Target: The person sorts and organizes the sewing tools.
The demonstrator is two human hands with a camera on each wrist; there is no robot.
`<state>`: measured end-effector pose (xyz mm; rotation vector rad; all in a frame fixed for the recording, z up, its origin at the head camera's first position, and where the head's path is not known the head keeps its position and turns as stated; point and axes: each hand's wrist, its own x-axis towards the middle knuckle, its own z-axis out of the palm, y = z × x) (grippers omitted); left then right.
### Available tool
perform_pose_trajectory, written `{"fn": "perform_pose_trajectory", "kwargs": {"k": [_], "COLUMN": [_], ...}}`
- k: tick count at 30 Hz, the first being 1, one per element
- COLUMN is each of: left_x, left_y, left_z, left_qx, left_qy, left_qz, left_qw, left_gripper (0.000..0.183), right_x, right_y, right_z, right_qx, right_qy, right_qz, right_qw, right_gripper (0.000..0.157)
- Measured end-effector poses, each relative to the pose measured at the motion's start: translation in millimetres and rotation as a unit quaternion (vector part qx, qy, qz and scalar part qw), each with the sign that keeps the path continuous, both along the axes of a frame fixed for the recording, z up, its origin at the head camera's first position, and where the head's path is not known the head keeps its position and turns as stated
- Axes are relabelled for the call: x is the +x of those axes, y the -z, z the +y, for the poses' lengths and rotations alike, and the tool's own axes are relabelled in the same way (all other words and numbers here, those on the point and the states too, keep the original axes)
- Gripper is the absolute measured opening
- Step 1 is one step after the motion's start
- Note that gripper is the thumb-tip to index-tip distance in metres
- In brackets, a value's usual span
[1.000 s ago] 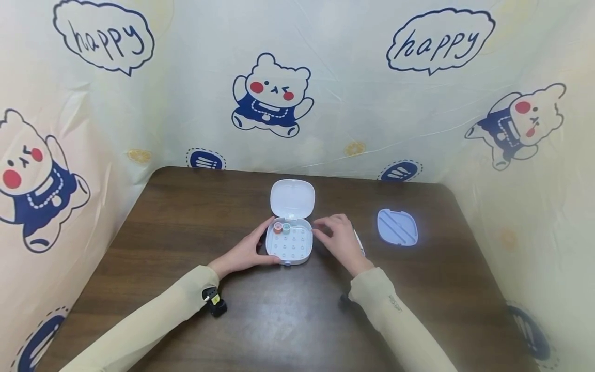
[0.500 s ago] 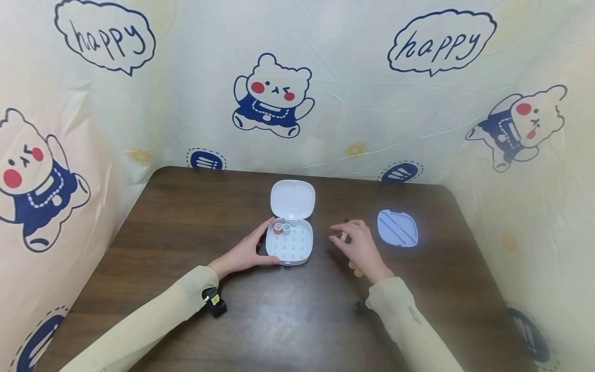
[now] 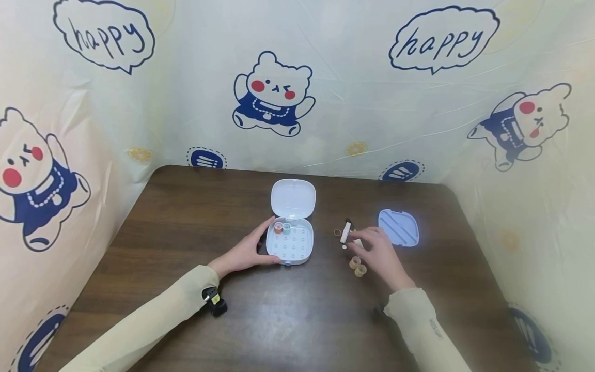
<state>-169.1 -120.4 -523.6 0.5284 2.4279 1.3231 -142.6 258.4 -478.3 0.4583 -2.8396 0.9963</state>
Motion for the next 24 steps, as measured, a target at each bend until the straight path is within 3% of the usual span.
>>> {"fn": "perform_pose_trajectory", "kwargs": {"k": [10, 19, 24], "left_x": [0.1, 0.3, -0.7], "left_y": [-0.4, -0.4, -0.4], "left_z": [0.3, -0.8, -1.5], "left_qx": [0.002, 0.008, 0.009], "left_qy": [-0.001, 0.001, 0.002], "left_qz": [-0.002, -0.004, -0.007], "left_qw": [1.0000, 1.0000, 0.9999], "left_gripper": [0.119, 0.117, 0.118], "right_x": [9.6, 11.4, 9.5], "right_y": [13.8, 20.0, 26.3], "right_z": [30.9, 53.3, 59.6], "right_qx": [-0.012, -0.024, -0.020], "right_qy": [-0.003, -0.015, -0.032], "right_qz": [-0.004, -0.057, -0.059], "right_qw": [1.000, 0.998, 0.998], "right_gripper": [0.030, 0.033, 0.034]}}
